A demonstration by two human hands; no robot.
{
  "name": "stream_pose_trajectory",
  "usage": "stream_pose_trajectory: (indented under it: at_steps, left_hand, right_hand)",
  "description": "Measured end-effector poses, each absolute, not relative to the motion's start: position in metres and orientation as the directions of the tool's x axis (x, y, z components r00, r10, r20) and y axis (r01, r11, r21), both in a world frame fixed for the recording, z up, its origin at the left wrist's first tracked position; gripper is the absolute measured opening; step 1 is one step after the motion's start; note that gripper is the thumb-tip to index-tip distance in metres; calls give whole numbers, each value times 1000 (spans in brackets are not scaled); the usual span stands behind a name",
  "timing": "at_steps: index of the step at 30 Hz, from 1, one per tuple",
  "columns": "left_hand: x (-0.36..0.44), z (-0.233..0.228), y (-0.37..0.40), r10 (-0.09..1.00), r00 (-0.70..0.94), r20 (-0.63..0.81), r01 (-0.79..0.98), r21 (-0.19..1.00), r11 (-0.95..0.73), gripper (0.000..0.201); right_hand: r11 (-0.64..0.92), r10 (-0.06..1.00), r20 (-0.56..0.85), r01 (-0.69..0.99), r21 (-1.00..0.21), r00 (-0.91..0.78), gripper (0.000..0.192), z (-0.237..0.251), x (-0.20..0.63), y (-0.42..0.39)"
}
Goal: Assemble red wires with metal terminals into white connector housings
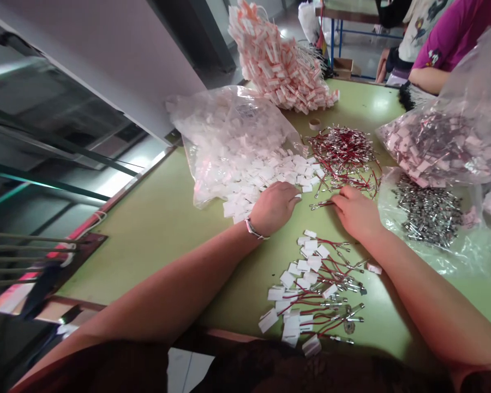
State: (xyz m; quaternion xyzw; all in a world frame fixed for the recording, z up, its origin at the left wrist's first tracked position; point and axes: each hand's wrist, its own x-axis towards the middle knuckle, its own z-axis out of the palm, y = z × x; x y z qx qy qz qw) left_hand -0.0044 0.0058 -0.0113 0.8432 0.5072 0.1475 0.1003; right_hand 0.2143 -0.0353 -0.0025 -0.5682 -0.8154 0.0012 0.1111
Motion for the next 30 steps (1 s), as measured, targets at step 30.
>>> stream_pose_trajectory:
  at_steps: [30]
  left_hand:
    - [-5,-4,-9,823,536,-189,78,982,174,13]
  right_hand:
    - [301,937,41,746,-594,-346,24,11,212,-60]
